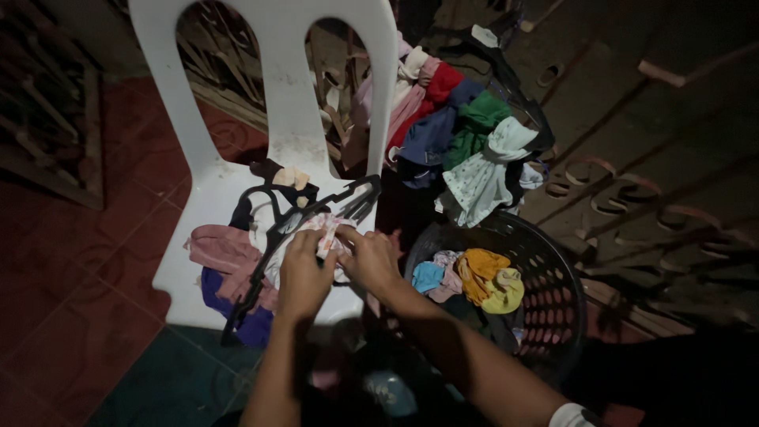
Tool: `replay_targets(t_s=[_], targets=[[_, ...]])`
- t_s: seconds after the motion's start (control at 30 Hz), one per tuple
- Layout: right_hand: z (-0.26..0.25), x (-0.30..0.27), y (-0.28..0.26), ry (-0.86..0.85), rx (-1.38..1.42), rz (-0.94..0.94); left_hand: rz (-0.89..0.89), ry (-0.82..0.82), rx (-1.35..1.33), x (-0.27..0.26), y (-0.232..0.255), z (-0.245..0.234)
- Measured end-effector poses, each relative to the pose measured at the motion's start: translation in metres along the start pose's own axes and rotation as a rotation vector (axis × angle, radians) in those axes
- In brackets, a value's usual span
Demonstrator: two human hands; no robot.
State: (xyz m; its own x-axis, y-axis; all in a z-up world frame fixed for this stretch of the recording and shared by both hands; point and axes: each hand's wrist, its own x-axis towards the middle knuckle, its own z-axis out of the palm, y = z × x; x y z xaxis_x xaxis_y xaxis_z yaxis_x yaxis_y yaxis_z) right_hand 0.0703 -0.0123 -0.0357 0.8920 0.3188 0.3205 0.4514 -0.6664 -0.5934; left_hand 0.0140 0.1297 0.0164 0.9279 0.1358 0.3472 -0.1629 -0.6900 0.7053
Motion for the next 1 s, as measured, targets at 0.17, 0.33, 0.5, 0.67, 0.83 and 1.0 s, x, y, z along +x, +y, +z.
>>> replay_targets(t_s=[0.17,0.33,0.5,0.67,0.83,1.0], targets=[[0.001,-0.001,-0.004,-0.063,0.045,0.069,-0.018,0.096,0.001,-0.001,-0.034,0.022],[-0.013,0.006,-0.020,-0.130,0.289,0.287,-0.207,0.186,-0.153,0.002,-0.053,0.037],[-0.004,0.014,-0.028,-0.024,0.305,0.315,-0.441,0.138,-0.412,0.001,-0.064,0.045],[0.020,0.004,-0.006,-0.151,0.809,0.484,-0.481,0.198,-0.695,0.009,-0.073,0.041],[0.012,-0.033,0.025,-0.098,0.927,0.129,-0.428,0.242,-0.497,0.013,-0.070,0.035],[-0.010,-0.055,0.027,-0.225,0.644,0.743,-0.314,-0.202,-0.621,0.010,-0.050,0.019]])
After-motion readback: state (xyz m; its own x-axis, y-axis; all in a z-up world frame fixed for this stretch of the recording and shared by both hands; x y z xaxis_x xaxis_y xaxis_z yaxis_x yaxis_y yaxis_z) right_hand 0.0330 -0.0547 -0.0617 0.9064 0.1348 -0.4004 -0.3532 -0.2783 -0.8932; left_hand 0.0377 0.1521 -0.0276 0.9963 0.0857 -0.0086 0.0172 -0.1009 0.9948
